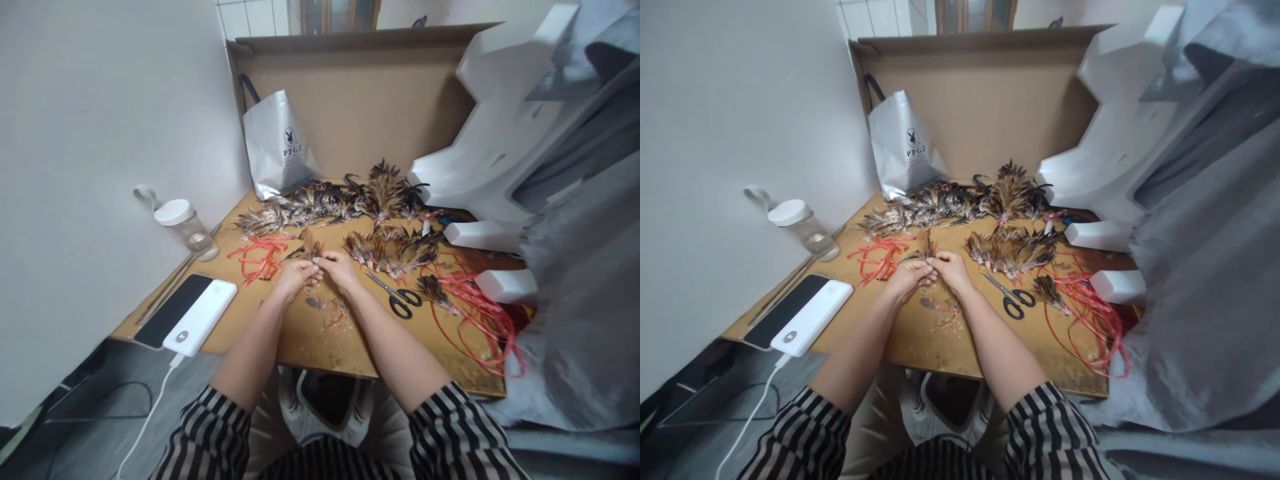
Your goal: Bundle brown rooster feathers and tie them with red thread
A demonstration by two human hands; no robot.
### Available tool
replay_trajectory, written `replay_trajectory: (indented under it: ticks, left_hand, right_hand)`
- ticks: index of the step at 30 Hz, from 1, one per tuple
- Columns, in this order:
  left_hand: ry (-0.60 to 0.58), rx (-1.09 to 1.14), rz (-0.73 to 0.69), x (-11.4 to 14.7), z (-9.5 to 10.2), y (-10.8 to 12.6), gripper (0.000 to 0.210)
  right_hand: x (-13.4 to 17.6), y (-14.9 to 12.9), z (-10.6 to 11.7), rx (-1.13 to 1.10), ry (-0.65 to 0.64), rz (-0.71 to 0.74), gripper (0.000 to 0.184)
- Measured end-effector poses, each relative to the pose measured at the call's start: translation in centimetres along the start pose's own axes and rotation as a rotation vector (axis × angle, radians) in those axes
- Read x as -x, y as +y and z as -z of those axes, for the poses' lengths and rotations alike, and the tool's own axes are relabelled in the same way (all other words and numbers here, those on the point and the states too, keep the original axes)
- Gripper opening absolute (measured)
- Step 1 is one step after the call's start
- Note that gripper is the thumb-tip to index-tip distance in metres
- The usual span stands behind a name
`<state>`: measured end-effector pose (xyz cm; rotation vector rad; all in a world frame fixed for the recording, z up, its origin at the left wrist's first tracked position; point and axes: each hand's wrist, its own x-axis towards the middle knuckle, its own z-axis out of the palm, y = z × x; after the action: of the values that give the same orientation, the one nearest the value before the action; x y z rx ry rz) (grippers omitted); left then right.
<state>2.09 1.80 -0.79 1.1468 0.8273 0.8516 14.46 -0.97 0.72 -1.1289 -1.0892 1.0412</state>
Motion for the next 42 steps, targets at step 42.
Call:
replay_trajectory:
  ticks: [42]
  left_hand:
    - [0.350, 0.278, -0.250, -0.3, 0.5, 1.5, 0.029]
  right_hand:
    - [-4.5, 0.6, 0.6, 0.341, 0.038, 0.190, 0.032]
